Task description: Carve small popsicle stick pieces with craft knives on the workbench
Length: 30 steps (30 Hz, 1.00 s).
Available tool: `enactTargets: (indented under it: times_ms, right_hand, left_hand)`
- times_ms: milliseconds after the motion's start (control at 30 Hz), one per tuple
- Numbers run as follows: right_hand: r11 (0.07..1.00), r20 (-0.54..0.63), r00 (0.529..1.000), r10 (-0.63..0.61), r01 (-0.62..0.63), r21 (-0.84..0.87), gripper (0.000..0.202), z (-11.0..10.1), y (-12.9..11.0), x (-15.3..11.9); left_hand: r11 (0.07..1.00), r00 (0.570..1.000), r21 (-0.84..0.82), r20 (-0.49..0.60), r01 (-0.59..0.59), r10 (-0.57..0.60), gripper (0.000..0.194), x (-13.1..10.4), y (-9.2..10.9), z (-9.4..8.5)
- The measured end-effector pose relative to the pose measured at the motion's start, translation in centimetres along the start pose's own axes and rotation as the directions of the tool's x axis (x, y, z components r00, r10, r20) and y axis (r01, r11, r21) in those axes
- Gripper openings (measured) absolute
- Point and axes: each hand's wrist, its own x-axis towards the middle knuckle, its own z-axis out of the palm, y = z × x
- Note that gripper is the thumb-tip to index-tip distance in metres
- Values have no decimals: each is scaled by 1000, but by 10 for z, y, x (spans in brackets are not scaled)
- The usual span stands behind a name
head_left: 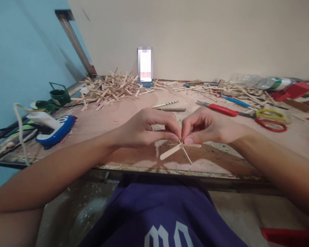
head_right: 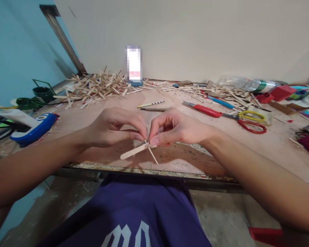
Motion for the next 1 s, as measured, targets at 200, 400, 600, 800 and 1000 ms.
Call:
enactTargets:
  times_ms: [200, 400, 600, 800, 1000]
  right_hand:
    - [1000, 21, 1000, 13, -13, -6, 32, 1, -1, 1]
    - [997, 55, 997, 63, -61, -37, 28, 3, -5, 1]
    - [981, -55, 996, -66, 55, -188, 30, 4, -5, 2]
    - [914, -150, 955, -257, 189, -358, 31, 2, 3, 2]
    - [915, -192, 941, -279, 199, -352, 30, 3, 1, 1]
  left_hand:
    - [997, 998, 63, 44, -52, 49, 7, 1, 2, 1]
    - [998, 993, 47, 114, -35, 30, 11, 3, 5, -1]
    - [995, 996, 102, 84, 3, -11, 13, 2, 4, -6]
    - [995, 995, 50, 46, 83, -85, 11, 2, 4, -9]
    - [994, 994, -10, -11, 106, -106, 9, 1, 3, -10]
